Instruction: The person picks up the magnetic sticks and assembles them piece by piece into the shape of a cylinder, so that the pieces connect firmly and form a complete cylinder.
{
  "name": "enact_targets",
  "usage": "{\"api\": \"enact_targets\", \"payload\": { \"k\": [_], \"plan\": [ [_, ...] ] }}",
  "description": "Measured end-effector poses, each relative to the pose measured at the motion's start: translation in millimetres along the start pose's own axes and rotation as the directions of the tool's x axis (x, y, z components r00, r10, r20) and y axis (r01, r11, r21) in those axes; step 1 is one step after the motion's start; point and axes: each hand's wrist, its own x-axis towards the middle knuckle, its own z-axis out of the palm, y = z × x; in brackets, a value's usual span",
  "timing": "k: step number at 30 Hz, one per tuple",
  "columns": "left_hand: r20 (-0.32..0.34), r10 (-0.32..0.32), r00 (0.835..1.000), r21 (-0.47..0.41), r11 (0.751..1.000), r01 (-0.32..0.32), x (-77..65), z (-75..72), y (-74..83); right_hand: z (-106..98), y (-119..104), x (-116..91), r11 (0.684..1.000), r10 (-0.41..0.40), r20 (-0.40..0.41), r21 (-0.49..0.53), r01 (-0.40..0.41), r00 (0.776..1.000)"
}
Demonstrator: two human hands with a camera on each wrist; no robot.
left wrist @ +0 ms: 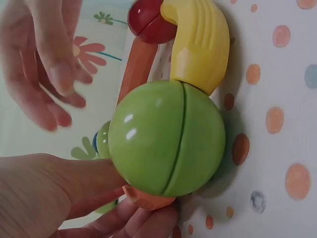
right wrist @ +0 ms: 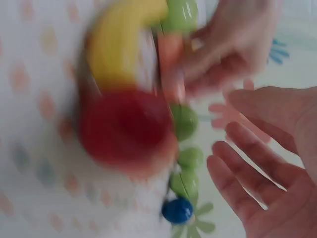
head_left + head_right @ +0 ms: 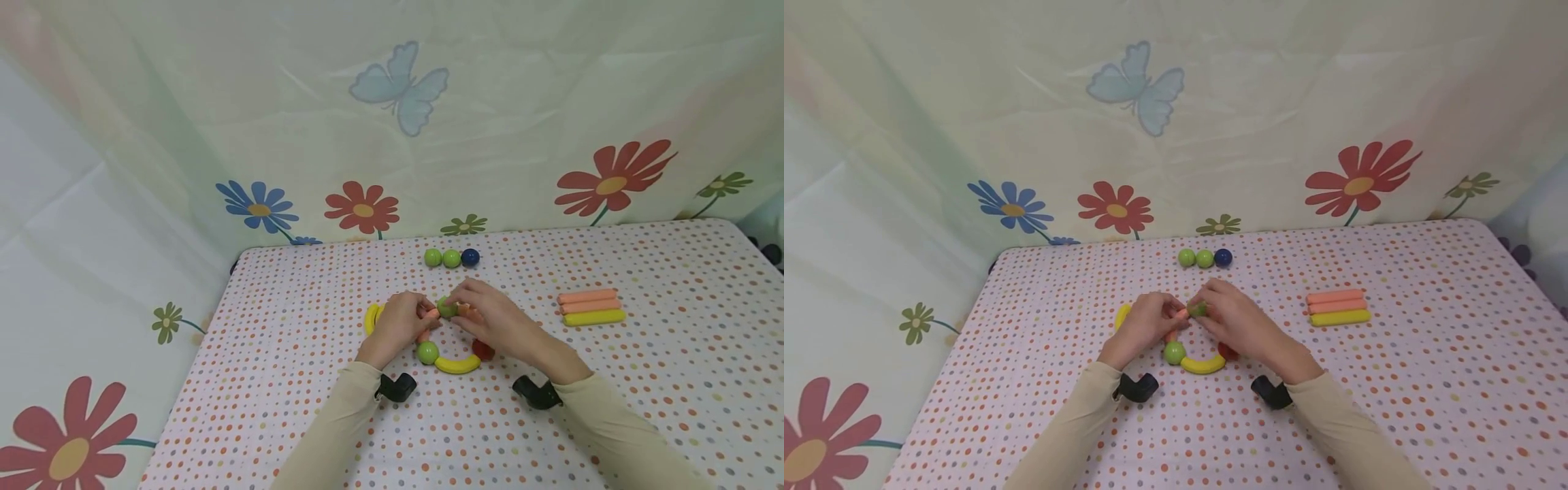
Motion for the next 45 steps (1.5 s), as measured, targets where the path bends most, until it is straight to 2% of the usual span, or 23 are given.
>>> {"api": "enact_targets", "payload": {
  "k": [6,9,16,21,25,28,32,36,40,45],
  "plan": [
    [0.036,-0.021,0.999,-0.037,0.999,0.023,-0.3,2.0,0.7,-9,15,22,0.999,0.031,0.177,-0.027,-0.027,0.984],
    [0.040,-0.022,0.999,-0.043,0.999,0.023,-0.1,2.8,1.6,-7,20,27,1.000,0.015,0.211,-0.024,-0.010,0.977],
    [0.039,-0.030,0.999,-0.041,0.999,0.032,0.5,3.1,3.0,-1,31,25,1.000,-0.019,0.155,-0.005,0.020,0.988],
    [0.029,-0.031,0.999,-0.030,0.999,0.032,0.9,4.1,3.9,4,36,18,1.000,0.005,0.103,0.030,-0.008,0.995],
    [0.022,-0.030,0.999,-0.031,0.999,0.030,0.1,4.1,4.0,1,34,10,0.999,0.033,0.066,0.021,-0.035,0.997],
    [0.020,-0.040,0.999,-0.042,0.998,0.041,-0.7,3.6,3.8,-7,29,-1,0.999,0.025,0.053,0.026,-0.027,0.998],
    [0.017,-0.058,0.998,-0.048,0.997,0.059,-1.9,3.1,2.9,-17,22,-21,0.998,-0.057,0.139,0.022,0.054,0.989],
    [0.011,-0.076,0.997,-0.038,0.996,0.076,-2.0,2.2,3.1,-19,18,-37,0.988,-0.128,0.224,-0.058,0.145,0.966],
    [0.010,-0.079,0.997,-0.028,0.996,0.079,-1.7,1.9,4.4,-14,17,-46,0.970,-0.158,0.198,-0.149,0.189,0.967],
    [0.004,-0.071,0.997,-0.006,0.997,0.071,-1.7,2.9,5.7,-10,19,-51,0.950,-0.204,0.158,-0.208,0.234,0.966]
  ]
}}
